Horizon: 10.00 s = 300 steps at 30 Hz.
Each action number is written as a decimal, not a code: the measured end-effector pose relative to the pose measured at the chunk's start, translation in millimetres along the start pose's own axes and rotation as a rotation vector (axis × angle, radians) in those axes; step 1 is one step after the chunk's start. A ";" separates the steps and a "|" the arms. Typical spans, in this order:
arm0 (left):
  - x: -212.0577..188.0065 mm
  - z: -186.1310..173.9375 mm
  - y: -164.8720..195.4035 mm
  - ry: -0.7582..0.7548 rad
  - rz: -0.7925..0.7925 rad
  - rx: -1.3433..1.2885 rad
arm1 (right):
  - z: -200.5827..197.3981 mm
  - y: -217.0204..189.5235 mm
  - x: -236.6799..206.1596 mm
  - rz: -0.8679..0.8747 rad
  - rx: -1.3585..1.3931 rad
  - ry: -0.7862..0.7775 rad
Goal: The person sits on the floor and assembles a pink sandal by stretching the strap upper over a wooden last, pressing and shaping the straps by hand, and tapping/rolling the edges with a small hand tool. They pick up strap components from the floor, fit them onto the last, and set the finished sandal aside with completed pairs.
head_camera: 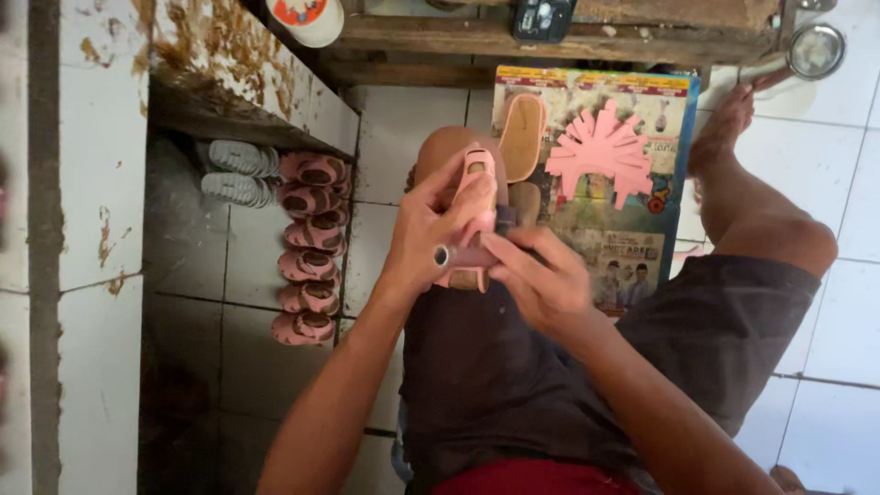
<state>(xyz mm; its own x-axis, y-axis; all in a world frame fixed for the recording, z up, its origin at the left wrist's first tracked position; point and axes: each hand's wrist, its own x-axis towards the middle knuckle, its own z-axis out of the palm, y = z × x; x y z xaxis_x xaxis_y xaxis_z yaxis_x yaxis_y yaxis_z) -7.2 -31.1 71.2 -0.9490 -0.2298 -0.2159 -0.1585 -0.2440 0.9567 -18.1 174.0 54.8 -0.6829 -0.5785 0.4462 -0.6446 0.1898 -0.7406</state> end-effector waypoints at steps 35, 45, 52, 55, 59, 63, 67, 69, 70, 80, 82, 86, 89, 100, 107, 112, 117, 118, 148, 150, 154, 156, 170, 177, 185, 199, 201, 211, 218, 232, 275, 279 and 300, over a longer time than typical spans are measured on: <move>0.0 5.8 -3.2 0.026 -0.051 0.141 | -10.9 -2.4 8.7 0.243 -0.024 0.128; 2.4 1.1 -13.3 0.028 0.020 0.008 | -2.5 -1.5 2.0 0.221 -0.002 0.137; 2.1 3.1 -11.8 0.041 0.027 0.011 | 11.5 -3.6 7.2 0.117 -0.067 0.136; 3.1 1.2 -10.3 0.056 -0.057 -0.036 | 3.1 -5.6 7.2 0.218 0.013 0.147; 2.2 0.1 -11.9 -0.013 -0.135 -0.245 | 10.7 -2.1 14.6 0.176 0.024 0.239; 4.8 -3.3 -13.5 0.023 0.008 -0.078 | 28.0 -4.2 14.0 0.097 -0.006 0.240; 6.7 -9.4 -12.6 0.044 -0.107 -0.110 | 17.1 -2.6 7.9 0.210 -0.026 0.096; 7.1 -11.2 -13.2 0.021 -0.070 -0.089 | 15.6 3.0 11.4 0.117 0.054 0.242; 6.8 -11.6 -14.2 -0.005 -0.070 -0.120 | 17.0 4.1 11.8 0.107 0.101 0.293; -1.5 -18.8 -3.8 -0.132 -0.204 -0.402 | 1.6 20.1 -17.1 0.208 0.046 0.086; -6.9 -21.2 11.6 -0.241 -0.100 -0.207 | -12.7 23.3 -20.2 0.388 0.114 0.112; -14.9 -16.8 42.3 -0.381 -0.142 0.197 | -22.0 18.5 -9.4 0.568 0.392 0.191; -12.9 -8.7 55.1 -0.455 0.097 0.476 | -22.1 5.0 -0.3 0.325 0.406 0.184; -10.2 -11.2 42.5 -0.423 0.017 0.428 | -31.5 6.7 2.3 0.303 0.022 0.081; -4.8 -8.1 42.9 -0.433 0.111 0.495 | -26.1 11.3 3.3 -0.026 -0.035 0.059; -7.4 -7.8 42.1 -0.429 0.030 0.399 | -31.3 14.4 3.1 0.233 -0.036 0.114; -5.6 -8.9 39.0 -0.449 0.053 0.416 | -26.7 4.7 8.1 0.061 0.069 0.034; -4.8 -9.3 38.7 -0.444 0.011 0.376 | -26.6 5.2 11.4 0.111 0.124 0.022; -22.6 8.3 84.7 -0.437 0.438 0.733 | -41.4 -12.8 11.1 -0.119 0.083 0.161; -22.3 8.3 86.5 -0.438 0.375 0.740 | -42.4 -12.7 12.6 -0.075 0.076 0.118; -23.9 8.7 89.8 -0.417 0.415 0.720 | -43.5 -10.8 14.0 0.105 -0.014 0.102; -26.4 10.6 88.8 -0.433 0.378 0.698 | -42.5 -10.4 11.2 -0.023 0.055 0.185; -35.4 13.7 96.5 -0.456 0.363 0.745 | -32.8 -16.4 1.9 -0.085 0.150 0.181; -38.4 14.0 100.3 -0.334 0.573 0.786 | -31.9 -14.3 4.0 0.131 0.107 0.196; -35.7 14.7 95.5 -0.327 0.644 0.798 | -36.6 -15.9 12.1 0.109 0.143 0.152; -31.0 22.9 97.2 -0.373 0.704 0.880 | -52.7 -19.2 11.1 0.144 0.147 0.176; -29.5 23.8 96.8 -0.384 0.733 0.888 | -51.8 -19.4 7.9 0.080 0.144 0.166; -27.2 29.6 98.9 -0.371 0.551 0.875 | -46.2 -19.9 6.3 0.055 0.142 0.209; -22.8 19.2 101.6 -0.344 0.572 0.765 | -26.4 -5.1 5.3 0.120 0.118 0.307; -16.6 25.6 94.2 -0.334 0.607 0.862 | -29.4 -7.5 14.4 -0.010 0.079 0.255; -69.2 108.2 29.5 0.198 -0.207 -0.798 | -65.6 -34.0 -59.5 0.038 0.044 0.218; -70.2 109.9 36.1 0.165 -0.248 -0.823 | -64.7 -28.7 -55.0 -0.051 -0.005 0.156; -67.6 119.9 66.6 0.268 -0.361 -0.785 | -62.3 -26.0 -53.2 -0.054 0.061 0.182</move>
<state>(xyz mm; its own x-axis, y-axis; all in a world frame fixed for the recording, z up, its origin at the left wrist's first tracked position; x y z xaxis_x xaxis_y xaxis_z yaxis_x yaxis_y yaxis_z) 13.7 81.1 172.9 -0.7665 -0.2024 -0.6095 -0.1098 -0.8938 0.4348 13.5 249.3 81.6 -0.7023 -0.4321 0.5657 -0.6640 0.1111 -0.7394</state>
